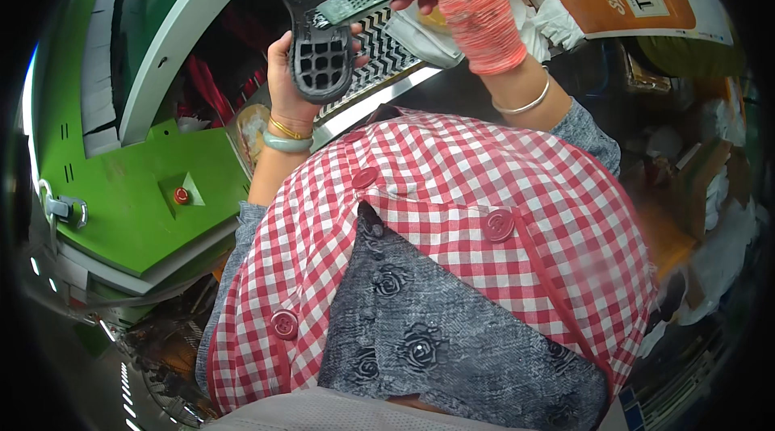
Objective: The recorder is applying a liquid adhesive to the bottom of black shoe soles using a brush, then placing the soles onto a green conveyor belt system.
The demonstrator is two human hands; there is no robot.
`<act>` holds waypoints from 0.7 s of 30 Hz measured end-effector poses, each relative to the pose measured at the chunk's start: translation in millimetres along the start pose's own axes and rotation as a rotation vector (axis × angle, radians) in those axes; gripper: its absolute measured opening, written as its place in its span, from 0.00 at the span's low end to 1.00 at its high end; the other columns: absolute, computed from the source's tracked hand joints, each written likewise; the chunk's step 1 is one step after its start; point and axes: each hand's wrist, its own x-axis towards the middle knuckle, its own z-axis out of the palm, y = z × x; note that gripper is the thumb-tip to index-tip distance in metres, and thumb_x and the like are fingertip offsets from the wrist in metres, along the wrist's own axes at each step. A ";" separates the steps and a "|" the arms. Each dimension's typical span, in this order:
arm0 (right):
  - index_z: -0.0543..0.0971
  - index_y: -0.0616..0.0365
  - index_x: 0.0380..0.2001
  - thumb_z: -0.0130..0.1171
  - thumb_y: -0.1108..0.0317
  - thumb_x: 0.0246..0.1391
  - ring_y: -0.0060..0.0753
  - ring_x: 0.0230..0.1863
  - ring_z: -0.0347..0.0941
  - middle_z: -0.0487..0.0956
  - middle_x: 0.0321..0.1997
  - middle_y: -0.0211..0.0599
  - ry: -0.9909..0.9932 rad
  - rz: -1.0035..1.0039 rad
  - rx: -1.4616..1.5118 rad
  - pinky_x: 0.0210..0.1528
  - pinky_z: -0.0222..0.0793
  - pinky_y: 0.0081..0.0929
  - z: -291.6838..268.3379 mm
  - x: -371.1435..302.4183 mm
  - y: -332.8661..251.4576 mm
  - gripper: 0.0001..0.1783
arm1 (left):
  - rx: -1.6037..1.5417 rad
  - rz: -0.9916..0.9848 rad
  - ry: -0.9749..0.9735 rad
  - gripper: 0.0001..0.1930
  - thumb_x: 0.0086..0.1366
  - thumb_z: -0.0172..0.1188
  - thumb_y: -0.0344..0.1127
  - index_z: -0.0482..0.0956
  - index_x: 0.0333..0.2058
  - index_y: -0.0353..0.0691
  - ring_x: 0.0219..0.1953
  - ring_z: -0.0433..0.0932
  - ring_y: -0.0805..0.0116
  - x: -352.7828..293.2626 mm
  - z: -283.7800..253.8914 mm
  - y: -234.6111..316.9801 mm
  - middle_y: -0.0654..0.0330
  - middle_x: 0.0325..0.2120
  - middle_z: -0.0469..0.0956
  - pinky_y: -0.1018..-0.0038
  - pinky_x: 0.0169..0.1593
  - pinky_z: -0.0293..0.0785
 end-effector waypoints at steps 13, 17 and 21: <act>0.78 0.56 0.32 0.46 0.61 0.58 0.12 0.22 0.69 0.76 0.22 0.28 -0.007 -0.213 -0.280 0.24 0.59 0.08 17.4 -11.0 21.9 0.13 | 0.162 -0.050 0.049 0.38 0.63 0.28 0.62 0.67 0.49 0.30 0.39 0.76 0.58 3.1 18.0 -2.4 0.45 0.40 0.74 0.68 0.43 0.73; 0.77 0.58 0.32 0.48 0.59 0.58 0.14 0.24 0.73 0.77 0.27 0.32 -0.031 -0.156 -0.318 0.21 0.60 0.07 25.1 -22.8 21.4 0.14 | 0.069 -0.018 0.137 0.34 0.63 0.31 0.61 0.67 0.48 0.33 0.40 0.76 0.57 7.7 18.8 -0.9 0.46 0.39 0.75 0.65 0.44 0.73; 0.77 0.59 0.32 0.47 0.61 0.58 0.14 0.24 0.72 0.76 0.26 0.31 -0.080 -0.120 -0.405 0.20 0.59 0.09 24.4 -28.4 13.2 0.13 | 0.082 0.010 0.182 0.34 0.64 0.31 0.60 0.67 0.48 0.34 0.39 0.76 0.58 6.5 16.9 -5.6 0.49 0.40 0.74 0.66 0.43 0.74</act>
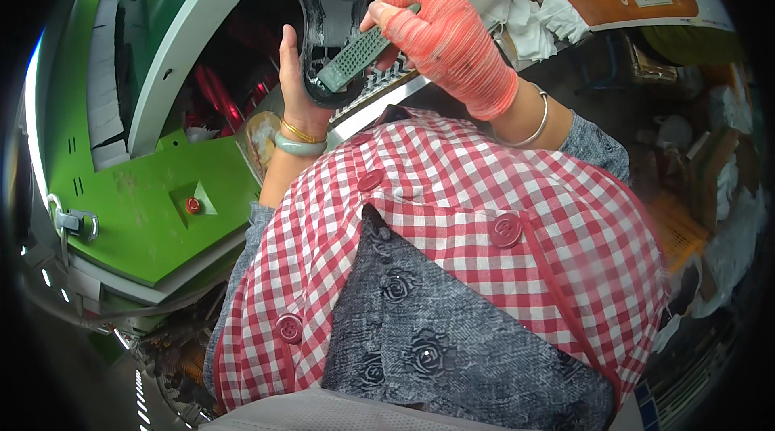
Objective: The recorder is applying a liquid adhesive to the bottom of black shoe soles using a brush, then placing the soles onto a green conveyor belt system.
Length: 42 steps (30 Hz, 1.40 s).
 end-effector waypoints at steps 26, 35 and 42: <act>0.76 0.61 0.35 0.57 0.75 0.49 0.28 0.29 0.76 0.78 0.29 0.38 0.269 -0.875 -0.475 0.32 0.71 0.18 -27.1 38.0 -23.7 0.08 | 0.169 0.008 -0.234 0.43 0.56 0.33 0.72 0.66 0.50 0.34 0.33 0.73 0.65 -24.5 -4.2 -10.1 0.49 0.36 0.72 0.73 0.36 0.71; 0.77 0.63 0.31 0.58 0.74 0.47 0.34 0.26 0.75 0.78 0.27 0.41 0.002 -0.753 -0.498 0.29 0.71 0.24 -9.3 -0.9 -19.3 0.06 | 0.179 0.011 -0.377 0.40 0.57 0.39 0.68 0.54 0.57 0.40 0.40 0.74 0.63 -12.1 -28.5 -2.0 0.54 0.45 0.69 0.69 0.42 0.73; 0.78 0.62 0.32 0.52 0.69 0.56 0.16 0.24 0.73 0.77 0.26 0.31 0.336 -0.513 0.012 0.26 0.70 0.12 -13.4 11.4 -35.3 0.08 | 0.192 0.202 -0.078 0.36 0.60 0.34 0.67 0.63 0.50 0.38 0.34 0.77 0.62 -7.2 -0.1 9.4 0.50 0.36 0.75 0.69 0.38 0.75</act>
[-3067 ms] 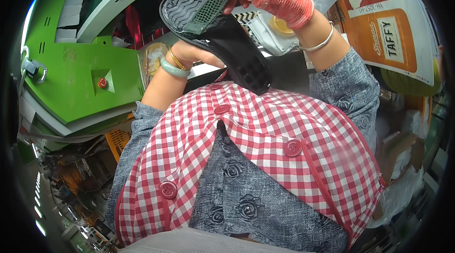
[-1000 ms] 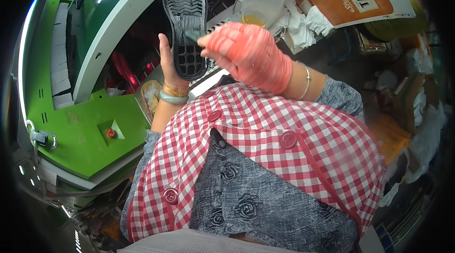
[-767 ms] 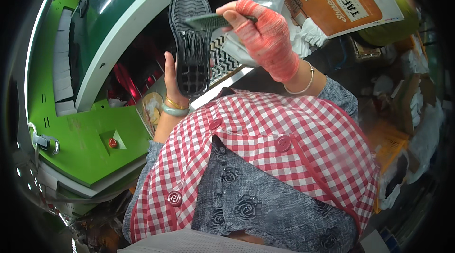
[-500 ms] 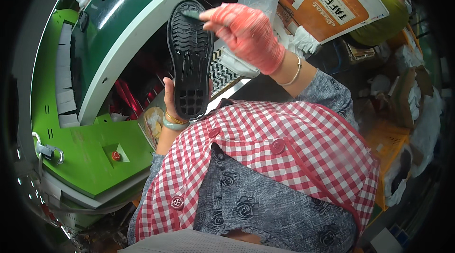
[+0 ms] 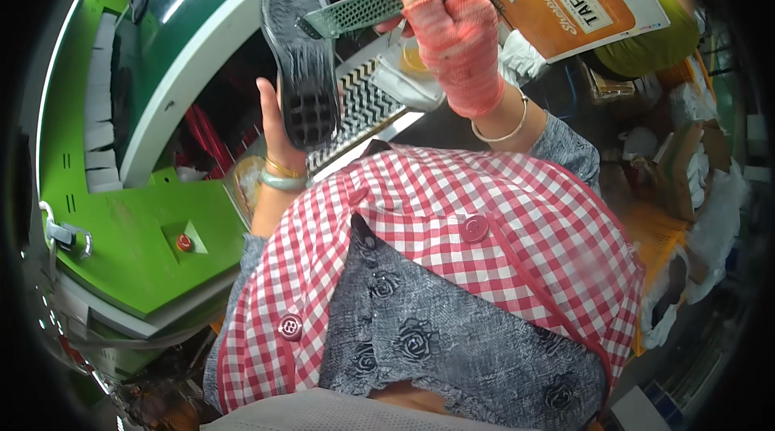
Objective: The recorder is applying a liquid adhesive to the bottom of black shoe soles using a brush, then placing the soles onto a green conveyor belt system.
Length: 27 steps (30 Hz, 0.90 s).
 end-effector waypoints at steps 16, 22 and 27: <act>0.77 0.63 0.32 0.54 0.65 0.55 0.14 0.26 0.72 0.77 0.25 0.30 -0.205 0.033 -0.224 0.28 0.70 0.13 17.5 7.3 13.1 0.11 | 0.113 0.319 0.058 0.28 0.67 0.34 0.54 0.54 0.59 0.42 0.44 0.72 0.68 10.5 23.6 9.8 0.59 0.45 0.69 0.72 0.47 0.70; 0.77 0.62 0.30 0.53 0.63 0.55 0.14 0.23 0.71 0.76 0.23 0.31 -0.313 -0.174 -0.375 0.27 0.69 0.13 10.8 1.2 17.8 0.12 | 0.120 0.372 0.090 0.28 0.67 0.34 0.54 0.54 0.59 0.43 0.44 0.72 0.69 13.6 20.8 11.5 0.61 0.46 0.70 0.72 0.47 0.70; 0.78 0.61 0.29 0.53 0.61 0.56 0.14 0.22 0.71 0.76 0.22 0.30 -0.359 -0.010 -0.267 0.25 0.67 0.12 6.8 1.7 25.2 0.13 | 0.119 0.399 0.118 0.28 0.67 0.34 0.54 0.54 0.59 0.43 0.43 0.71 0.69 16.0 20.6 10.5 0.62 0.46 0.69 0.72 0.47 0.70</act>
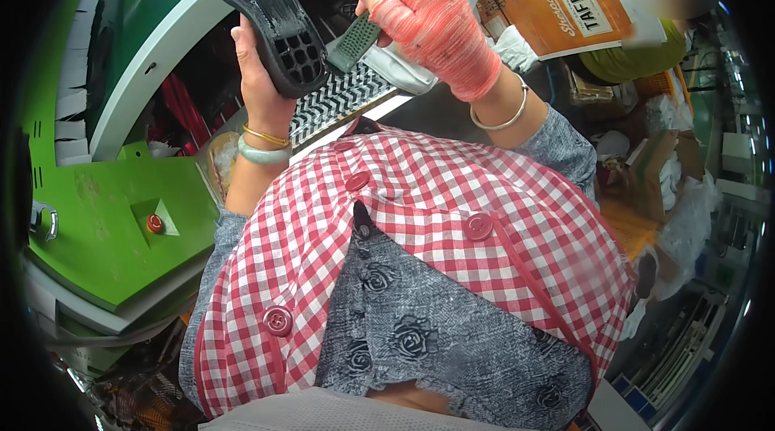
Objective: The recorder is applying a liquid adhesive to the bottom of black shoe soles using a brush, then placing the soles onto a green conveyor belt system.
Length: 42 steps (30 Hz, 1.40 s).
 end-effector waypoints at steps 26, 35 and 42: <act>0.76 0.57 0.30 0.51 0.54 0.56 0.17 0.18 0.65 0.71 0.18 0.27 0.761 0.453 0.905 0.21 0.60 0.12 -29.4 -21.7 37.1 0.16 | 0.335 -0.059 0.220 0.26 0.64 0.46 0.49 0.63 0.53 0.35 0.39 0.76 0.52 203.4 -59.5 30.0 0.47 0.41 0.73 0.66 0.37 0.76; 0.74 0.61 0.37 0.46 0.55 0.59 0.18 0.20 0.68 0.72 0.21 0.30 0.800 0.668 0.884 0.19 0.62 0.12 -21.4 -73.5 74.2 0.19 | 2.307 -0.380 0.539 0.27 0.49 0.54 0.60 0.81 0.30 0.38 0.41 0.76 0.55 198.8 -252.6 212.3 0.48 0.35 0.77 0.59 0.44 0.70; 0.71 0.62 0.42 0.41 0.54 0.61 0.21 0.29 0.75 0.75 0.32 0.32 0.597 0.655 0.861 0.24 0.67 0.10 -20.2 -78.1 96.3 0.21 | 1.708 -0.323 0.811 0.44 0.37 0.66 0.59 0.72 0.43 0.22 0.45 0.72 0.54 165.7 -339.7 243.8 0.44 0.43 0.73 0.67 0.50 0.64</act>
